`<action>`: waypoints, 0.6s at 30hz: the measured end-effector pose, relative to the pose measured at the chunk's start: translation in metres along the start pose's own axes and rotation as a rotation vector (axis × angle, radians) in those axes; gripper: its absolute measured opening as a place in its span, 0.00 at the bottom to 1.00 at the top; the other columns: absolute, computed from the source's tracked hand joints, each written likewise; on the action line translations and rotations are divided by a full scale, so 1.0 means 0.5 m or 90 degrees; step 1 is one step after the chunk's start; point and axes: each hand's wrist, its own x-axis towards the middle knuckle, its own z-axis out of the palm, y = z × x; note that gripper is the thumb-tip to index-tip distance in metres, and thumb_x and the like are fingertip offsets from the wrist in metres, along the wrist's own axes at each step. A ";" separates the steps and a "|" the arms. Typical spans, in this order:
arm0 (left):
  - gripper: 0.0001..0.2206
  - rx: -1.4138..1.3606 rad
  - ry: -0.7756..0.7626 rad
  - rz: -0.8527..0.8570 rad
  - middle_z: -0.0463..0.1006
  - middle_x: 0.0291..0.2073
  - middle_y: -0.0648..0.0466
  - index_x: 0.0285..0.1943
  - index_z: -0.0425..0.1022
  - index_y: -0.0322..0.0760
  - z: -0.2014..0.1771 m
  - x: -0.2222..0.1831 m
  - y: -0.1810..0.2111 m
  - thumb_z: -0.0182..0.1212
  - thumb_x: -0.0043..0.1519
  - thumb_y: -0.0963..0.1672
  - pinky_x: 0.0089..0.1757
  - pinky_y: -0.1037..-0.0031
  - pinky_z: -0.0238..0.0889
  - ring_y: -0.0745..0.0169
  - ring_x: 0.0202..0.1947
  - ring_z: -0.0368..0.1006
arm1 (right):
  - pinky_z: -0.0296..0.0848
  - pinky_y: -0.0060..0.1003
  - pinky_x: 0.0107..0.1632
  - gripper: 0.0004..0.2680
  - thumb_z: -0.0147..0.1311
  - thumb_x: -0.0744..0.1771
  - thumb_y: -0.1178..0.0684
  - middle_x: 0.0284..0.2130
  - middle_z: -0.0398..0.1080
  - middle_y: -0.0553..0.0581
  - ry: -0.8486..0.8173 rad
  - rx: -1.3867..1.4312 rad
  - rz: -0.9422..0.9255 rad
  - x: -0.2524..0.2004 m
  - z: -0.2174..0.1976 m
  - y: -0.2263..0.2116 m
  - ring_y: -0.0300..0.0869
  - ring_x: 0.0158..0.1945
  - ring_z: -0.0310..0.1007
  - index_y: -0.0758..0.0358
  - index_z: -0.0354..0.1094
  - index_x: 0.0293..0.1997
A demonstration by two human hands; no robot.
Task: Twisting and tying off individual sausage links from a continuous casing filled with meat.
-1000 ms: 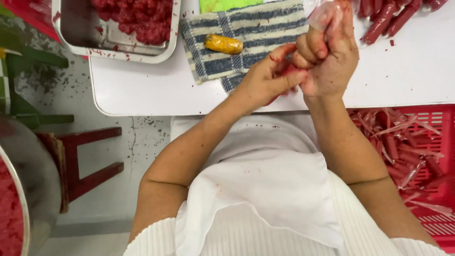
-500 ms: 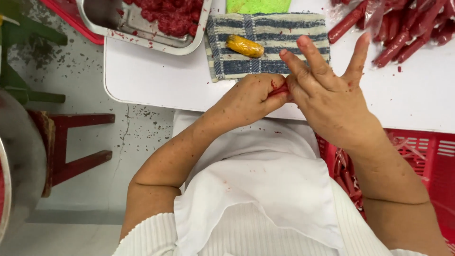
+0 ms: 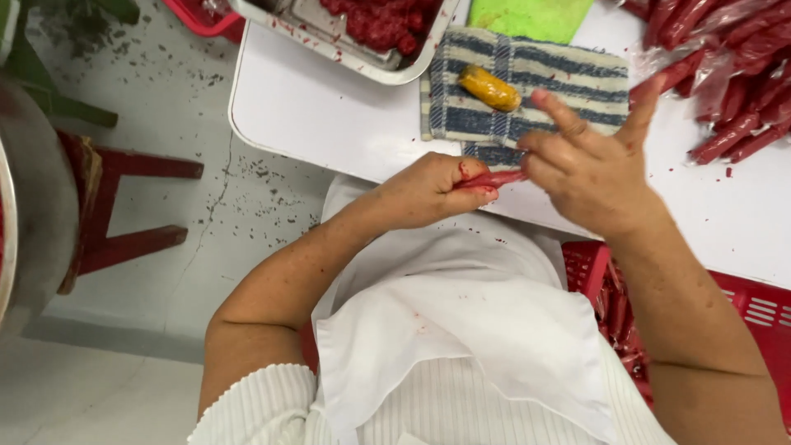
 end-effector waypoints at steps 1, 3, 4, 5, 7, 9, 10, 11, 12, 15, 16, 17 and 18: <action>0.13 -0.093 -0.016 0.025 0.60 0.22 0.66 0.28 0.63 0.46 -0.005 -0.011 -0.009 0.59 0.66 0.46 0.30 0.80 0.47 0.76 0.25 0.54 | 0.10 0.77 0.74 0.11 0.50 0.82 0.57 0.45 0.75 0.40 0.009 0.005 -0.007 0.001 -0.001 0.010 0.46 0.85 0.57 0.50 0.73 0.44; 0.08 -0.132 -0.082 -0.030 0.68 0.25 0.62 0.37 0.66 0.44 -0.039 -0.026 0.014 0.59 0.63 0.48 0.27 0.81 0.53 0.74 0.23 0.62 | 0.13 0.80 0.72 0.12 0.52 0.82 0.60 0.45 0.74 0.42 0.010 0.024 -0.030 0.026 -0.008 0.007 0.49 0.84 0.62 0.52 0.72 0.43; 0.11 -0.163 -0.147 -0.082 0.76 0.28 0.57 0.45 0.70 0.42 -0.058 -0.033 0.028 0.59 0.61 0.49 0.25 0.83 0.58 0.72 0.21 0.69 | 0.17 0.84 0.70 0.13 0.53 0.81 0.63 0.44 0.72 0.45 0.017 0.037 -0.051 0.040 -0.013 0.007 0.52 0.83 0.66 0.54 0.70 0.41; 0.11 -0.164 -0.144 -0.080 0.76 0.28 0.57 0.45 0.70 0.42 -0.038 -0.017 0.005 0.59 0.61 0.49 0.25 0.83 0.58 0.72 0.21 0.69 | 0.17 0.84 0.70 0.13 0.53 0.81 0.63 0.44 0.72 0.45 0.017 0.037 -0.055 0.060 -0.012 0.000 0.52 0.83 0.66 0.54 0.70 0.41; 0.14 -0.297 -0.059 0.076 0.67 0.35 0.59 0.46 0.65 0.38 0.002 0.016 -0.037 0.62 0.61 0.48 0.36 0.76 0.79 0.71 0.38 0.69 | 0.15 0.80 0.73 0.14 0.47 0.80 0.58 0.41 0.66 0.42 0.013 -0.040 -0.125 0.100 -0.011 -0.016 0.48 0.82 0.61 0.49 0.68 0.38; 0.12 -0.222 0.042 0.115 0.60 0.29 0.62 0.37 0.60 0.41 0.007 0.002 -0.020 0.58 0.64 0.48 0.33 0.76 0.63 0.72 0.32 0.60 | 0.13 0.79 0.74 0.13 0.43 0.79 0.58 0.44 0.68 0.40 0.015 -0.049 -0.127 0.115 -0.022 0.007 0.46 0.82 0.61 0.47 0.68 0.40; 0.16 -0.145 0.140 0.150 0.53 0.23 0.65 0.27 0.55 0.45 0.010 -0.004 -0.013 0.54 0.67 0.48 0.30 0.77 0.48 0.73 0.27 0.50 | 0.12 0.77 0.76 0.12 0.39 0.78 0.58 0.47 0.70 0.38 0.017 -0.058 -0.127 0.120 -0.027 0.020 0.45 0.82 0.62 0.46 0.68 0.43; 0.16 -0.147 0.139 0.152 0.53 0.23 0.65 0.27 0.55 0.45 -0.006 -0.023 -0.001 0.54 0.67 0.48 0.30 0.77 0.48 0.73 0.27 0.50 | 0.12 0.77 0.76 0.12 0.39 0.78 0.58 0.47 0.70 0.38 0.015 -0.059 -0.128 0.110 -0.036 0.033 0.45 0.82 0.62 0.46 0.68 0.43; 0.17 -0.019 0.134 0.154 0.56 0.21 0.63 0.27 0.53 0.44 -0.021 -0.043 0.011 0.53 0.67 0.49 0.30 0.73 0.50 0.69 0.25 0.52 | 0.06 0.77 0.73 0.09 0.47 0.81 0.51 0.49 0.75 0.35 0.019 -0.058 -0.147 0.099 -0.045 0.047 0.50 0.80 0.67 0.43 0.72 0.48; 0.19 0.132 0.120 0.176 0.59 0.18 0.61 0.26 0.54 0.44 -0.057 -0.101 0.034 0.50 0.69 0.50 0.27 0.71 0.51 0.67 0.20 0.55 | 0.02 0.72 0.70 0.05 0.56 0.78 0.43 0.49 0.82 0.35 0.060 -0.092 -0.216 0.116 -0.087 0.085 0.56 0.67 0.81 0.42 0.78 0.53; 0.18 0.156 0.106 0.196 0.59 0.17 0.62 0.26 0.56 0.44 -0.068 -0.119 0.041 0.49 0.69 0.50 0.25 0.72 0.50 0.69 0.18 0.55 | 0.04 0.66 0.69 0.07 0.57 0.73 0.43 0.46 0.85 0.37 0.095 -0.128 -0.262 0.130 -0.104 0.098 0.58 0.56 0.90 0.44 0.80 0.53; 0.18 0.160 0.111 0.200 0.59 0.17 0.62 0.26 0.56 0.44 -0.076 -0.134 0.042 0.49 0.69 0.50 0.25 0.72 0.50 0.69 0.18 0.55 | 0.04 0.66 0.69 0.07 0.57 0.73 0.43 0.46 0.85 0.37 0.099 -0.132 -0.265 0.149 -0.124 0.106 0.58 0.56 0.90 0.44 0.80 0.53; 0.18 0.143 0.115 0.213 0.59 0.17 0.61 0.26 0.57 0.43 -0.083 -0.148 0.044 0.51 0.69 0.49 0.25 0.71 0.48 0.69 0.18 0.55 | 0.44 0.63 0.61 0.04 0.59 0.71 0.53 0.46 0.84 0.49 0.116 -0.053 -0.284 0.169 -0.144 0.114 0.68 0.56 0.81 0.55 0.78 0.49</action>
